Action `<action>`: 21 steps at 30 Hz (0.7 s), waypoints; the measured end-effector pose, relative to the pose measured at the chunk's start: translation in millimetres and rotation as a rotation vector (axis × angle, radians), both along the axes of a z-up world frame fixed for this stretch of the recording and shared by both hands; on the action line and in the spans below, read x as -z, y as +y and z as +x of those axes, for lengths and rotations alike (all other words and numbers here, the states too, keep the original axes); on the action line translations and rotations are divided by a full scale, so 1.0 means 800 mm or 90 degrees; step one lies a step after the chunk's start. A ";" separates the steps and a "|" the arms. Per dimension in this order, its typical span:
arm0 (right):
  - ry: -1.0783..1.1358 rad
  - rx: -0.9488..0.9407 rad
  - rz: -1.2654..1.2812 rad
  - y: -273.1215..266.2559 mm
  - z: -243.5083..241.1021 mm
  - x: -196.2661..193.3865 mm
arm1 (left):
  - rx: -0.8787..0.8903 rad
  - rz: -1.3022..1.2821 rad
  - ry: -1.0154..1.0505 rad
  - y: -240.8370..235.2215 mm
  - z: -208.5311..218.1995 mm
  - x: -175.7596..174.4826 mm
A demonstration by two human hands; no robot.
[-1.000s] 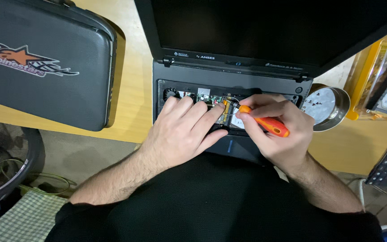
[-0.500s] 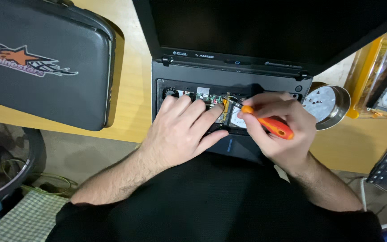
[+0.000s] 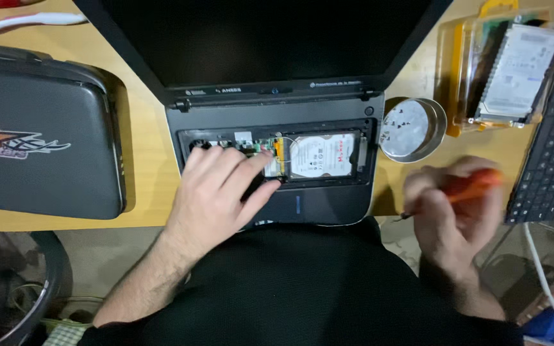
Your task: The person uses a screwdriver to remove screws from the back of a white laptop and places them in a small metal container. They then open the laptop, remove the keyboard, and proceed to unscrew and remove the hard drive from the internal bay.
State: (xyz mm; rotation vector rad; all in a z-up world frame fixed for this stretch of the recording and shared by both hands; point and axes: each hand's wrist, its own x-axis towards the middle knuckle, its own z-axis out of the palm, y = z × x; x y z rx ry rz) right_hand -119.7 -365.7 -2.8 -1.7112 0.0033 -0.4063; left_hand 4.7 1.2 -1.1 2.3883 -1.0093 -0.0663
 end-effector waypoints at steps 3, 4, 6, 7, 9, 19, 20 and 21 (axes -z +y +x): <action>0.227 -0.087 0.087 -0.008 -0.027 -0.001 | -0.002 0.001 0.006 0.005 0.008 0.003; 0.229 -0.136 0.030 -0.006 -0.022 0.000 | 0.001 -0.022 0.014 0.005 0.014 -0.003; 0.229 -0.181 -0.027 0.001 -0.016 -0.006 | 0.007 -0.046 0.020 0.003 0.020 -0.010; 0.295 -0.163 -0.101 0.004 -0.013 -0.012 | 0.005 -0.062 0.031 0.001 0.021 -0.013; 0.358 -0.145 -0.172 0.014 -0.005 -0.022 | 0.001 -0.074 0.041 0.002 0.020 -0.015; 0.237 -0.168 -0.004 0.040 0.020 -0.032 | -0.015 -0.056 0.029 0.004 0.015 -0.012; 0.200 -0.145 0.000 0.045 0.023 -0.034 | -0.013 -0.060 0.030 0.003 0.016 -0.013; 0.202 -0.147 0.001 0.046 0.024 -0.030 | -0.015 -0.058 0.032 0.005 0.016 -0.011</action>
